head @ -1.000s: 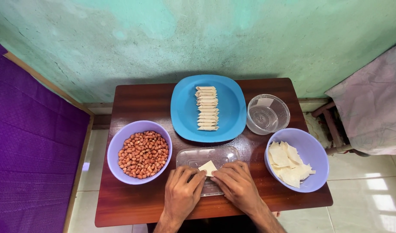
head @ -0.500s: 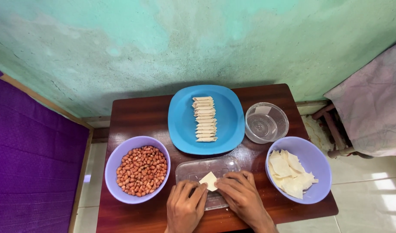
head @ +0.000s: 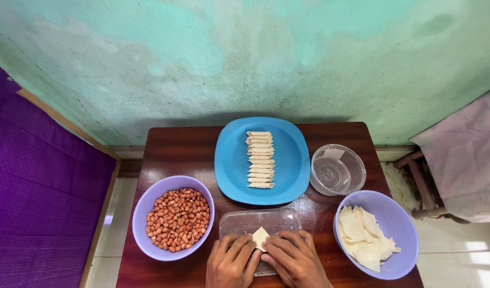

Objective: The person prepares snacks by hand, taking small rectangular dough sheets and rolling them around peanuts, then placing the finished rolls onto a blue plate.

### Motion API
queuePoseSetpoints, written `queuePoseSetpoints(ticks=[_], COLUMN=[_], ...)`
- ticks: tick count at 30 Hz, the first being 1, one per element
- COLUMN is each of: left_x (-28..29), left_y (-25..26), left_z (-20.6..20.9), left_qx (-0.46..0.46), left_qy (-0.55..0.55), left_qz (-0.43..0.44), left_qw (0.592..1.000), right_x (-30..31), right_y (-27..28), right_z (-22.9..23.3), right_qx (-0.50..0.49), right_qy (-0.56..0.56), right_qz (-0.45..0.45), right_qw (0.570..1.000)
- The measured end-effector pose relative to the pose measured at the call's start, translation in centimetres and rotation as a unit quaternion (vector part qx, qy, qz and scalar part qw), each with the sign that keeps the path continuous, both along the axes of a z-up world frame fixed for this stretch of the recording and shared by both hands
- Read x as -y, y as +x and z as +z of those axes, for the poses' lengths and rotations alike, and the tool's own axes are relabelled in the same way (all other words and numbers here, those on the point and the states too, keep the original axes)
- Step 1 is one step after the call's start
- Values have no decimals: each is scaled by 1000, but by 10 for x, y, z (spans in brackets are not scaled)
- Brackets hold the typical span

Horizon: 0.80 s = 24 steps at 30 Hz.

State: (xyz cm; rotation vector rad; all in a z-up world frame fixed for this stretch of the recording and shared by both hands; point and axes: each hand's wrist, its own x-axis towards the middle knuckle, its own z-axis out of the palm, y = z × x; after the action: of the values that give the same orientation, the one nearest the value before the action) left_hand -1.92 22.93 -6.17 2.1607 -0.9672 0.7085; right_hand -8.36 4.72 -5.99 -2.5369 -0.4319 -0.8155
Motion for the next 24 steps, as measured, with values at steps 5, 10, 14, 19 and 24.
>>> queuePoseSetpoints(ticks=[5,10,14,19,24], left_x=[-1,-2,-4,-5,-4], left_y=[0,-2,-1,0,-4], left_z=[-2,-2,13,21,19], left_qx=[-13,-22,-21,8,-19], left_qy=[12,21,8,-10,24], left_qz=[9,20,-28,-93,-87], left_qw=[1000,999,999,996,996], right_x=[6,1,1,-1,-1], right_y=[-2,-2,0,-2,-8], right_z=[-9,-3,-3,4,6], right_qx=[-3,10,5,-2,-74], right_qy=[5,31,16,25,5], right_qz=[25,40,24,19,6], right_qw=[1000,999,1000,999,997])
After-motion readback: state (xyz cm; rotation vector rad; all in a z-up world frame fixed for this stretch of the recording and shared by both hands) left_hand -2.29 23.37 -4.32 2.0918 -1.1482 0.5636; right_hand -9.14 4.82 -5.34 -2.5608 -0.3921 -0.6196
